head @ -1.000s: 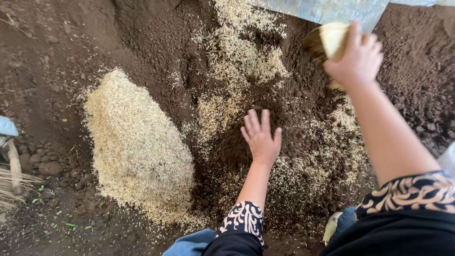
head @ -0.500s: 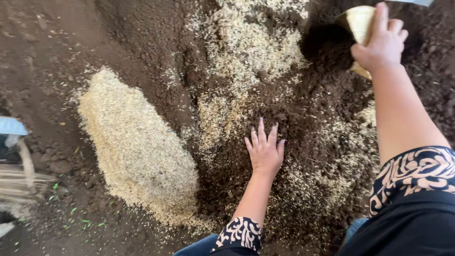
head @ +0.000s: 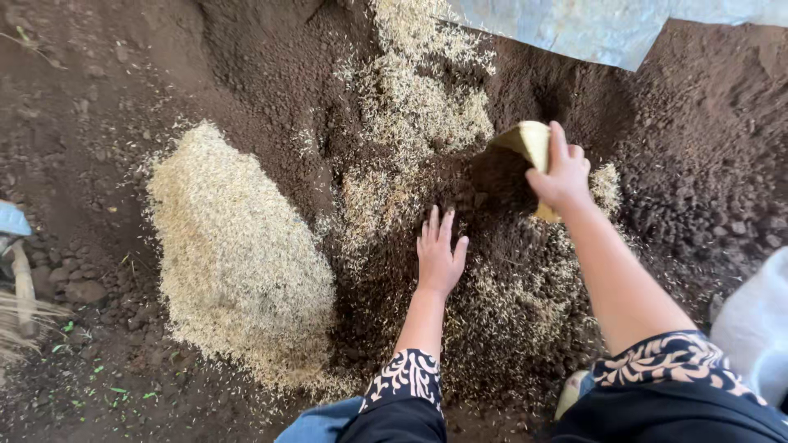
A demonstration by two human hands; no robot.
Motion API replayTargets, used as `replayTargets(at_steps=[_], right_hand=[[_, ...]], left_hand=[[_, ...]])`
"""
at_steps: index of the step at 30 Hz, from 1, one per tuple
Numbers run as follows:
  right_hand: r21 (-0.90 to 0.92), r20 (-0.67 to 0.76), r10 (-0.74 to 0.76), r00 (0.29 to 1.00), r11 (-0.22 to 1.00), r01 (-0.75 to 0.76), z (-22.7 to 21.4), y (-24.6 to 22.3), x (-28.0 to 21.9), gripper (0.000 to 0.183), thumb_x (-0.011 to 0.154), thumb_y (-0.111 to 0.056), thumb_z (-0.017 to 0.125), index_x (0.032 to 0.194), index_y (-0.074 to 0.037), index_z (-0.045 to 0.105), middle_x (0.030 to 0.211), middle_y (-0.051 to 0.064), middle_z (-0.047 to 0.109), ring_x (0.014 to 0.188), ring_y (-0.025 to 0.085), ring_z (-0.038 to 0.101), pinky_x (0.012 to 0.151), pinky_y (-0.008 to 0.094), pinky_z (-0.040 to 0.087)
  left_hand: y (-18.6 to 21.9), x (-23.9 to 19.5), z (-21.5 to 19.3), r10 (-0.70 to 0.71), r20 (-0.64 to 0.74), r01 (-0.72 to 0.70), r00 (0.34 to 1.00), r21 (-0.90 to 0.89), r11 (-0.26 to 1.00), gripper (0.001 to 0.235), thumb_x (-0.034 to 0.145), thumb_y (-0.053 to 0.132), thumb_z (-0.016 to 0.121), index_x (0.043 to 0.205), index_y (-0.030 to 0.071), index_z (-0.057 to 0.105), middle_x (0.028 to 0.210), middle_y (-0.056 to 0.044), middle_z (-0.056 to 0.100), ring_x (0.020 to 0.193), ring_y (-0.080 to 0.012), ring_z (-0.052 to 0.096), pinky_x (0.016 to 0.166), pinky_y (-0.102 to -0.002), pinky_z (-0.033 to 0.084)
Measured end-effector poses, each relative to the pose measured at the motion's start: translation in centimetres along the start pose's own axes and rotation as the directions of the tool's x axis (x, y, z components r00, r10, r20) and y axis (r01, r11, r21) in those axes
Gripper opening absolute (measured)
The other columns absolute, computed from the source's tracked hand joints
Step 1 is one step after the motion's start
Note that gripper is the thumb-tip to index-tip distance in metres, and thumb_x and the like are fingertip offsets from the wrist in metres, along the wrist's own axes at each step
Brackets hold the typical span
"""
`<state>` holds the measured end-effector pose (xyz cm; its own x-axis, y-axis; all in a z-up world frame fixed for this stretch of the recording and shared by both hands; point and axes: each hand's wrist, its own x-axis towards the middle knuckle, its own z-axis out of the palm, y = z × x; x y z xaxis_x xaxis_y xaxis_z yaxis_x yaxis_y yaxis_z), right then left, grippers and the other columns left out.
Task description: The person scoops a light-colored granular material from a pile and mixes it into a darker soil-like pile using a small container and their hands. They repeatedly transfer and blend the materials, then briefly handle a small black object near the end.
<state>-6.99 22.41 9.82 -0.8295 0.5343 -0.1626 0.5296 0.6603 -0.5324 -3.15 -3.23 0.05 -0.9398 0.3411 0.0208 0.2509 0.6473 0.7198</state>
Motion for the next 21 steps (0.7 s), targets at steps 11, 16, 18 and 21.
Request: replayTargets(at_steps=[11,16,18,21], right_hand=[[-0.326,-0.128,-0.497,0.858,0.838,0.437,-1.8,-9.9,-10.4,0.102,0.074,-0.027,0.072,0.163,-0.024,0.022,0.136,0.024,0.047,0.12,0.042,0.048,0.101,0.055,0.042],[-0.254,-0.133,-0.217,0.967,0.951,0.178,-3.5,-6.0,-7.3,0.103,0.079,-0.026,0.07,0.167,-0.027,0.016,0.14,0.026,0.046,0.121,0.042,0.049,0.098,0.058,0.045],[-0.208,-0.102,-0.06,0.993,0.977,0.038,-3.5,-2.7,-5.2,0.103,0.083,-0.029,0.069,0.168,-0.03,0.011,0.141,0.028,0.045,0.117,0.044,0.051,0.096,0.058,0.047],[-0.108,-0.046,0.114,0.992,0.987,-0.118,-0.2,1.3,-3.1,0.103,0.086,-0.029,0.067,0.168,-0.034,0.006,0.14,0.029,0.045,0.109,0.043,0.055,0.094,0.054,0.05]], left_hand=[[1.9,-1.3,-1.8,-0.145,-0.191,0.108,0.971,-0.192,0.976,0.073,0.098,0.046,0.052,0.161,0.023,0.023,0.17,-0.02,0.001,0.156,-0.04,0.004,0.119,-0.063,0.01],[0.5,-1.3,-2.5,-0.142,-0.013,0.142,0.99,0.213,0.967,0.074,0.102,0.054,0.049,0.163,0.03,0.015,0.171,-0.019,-0.002,0.156,-0.0402,0.0,0.119,-0.067,0.006],[-1.5,-1.1,-2.6,-0.299,0.037,0.285,0.954,0.216,0.934,0.077,0.1,0.056,0.047,0.163,0.03,0.009,0.171,-0.018,-0.005,0.154,-0.0414,-0.003,0.119,-0.066,0.004],[-5.1,-1.0,-1.9,-0.507,0.104,0.492,0.856,0.141,0.859,0.082,0.099,0.061,0.041,0.165,0.029,0.004,0.17,-0.022,-0.001,0.153,-0.0452,-0.002,0.122,-0.063,0.005]])
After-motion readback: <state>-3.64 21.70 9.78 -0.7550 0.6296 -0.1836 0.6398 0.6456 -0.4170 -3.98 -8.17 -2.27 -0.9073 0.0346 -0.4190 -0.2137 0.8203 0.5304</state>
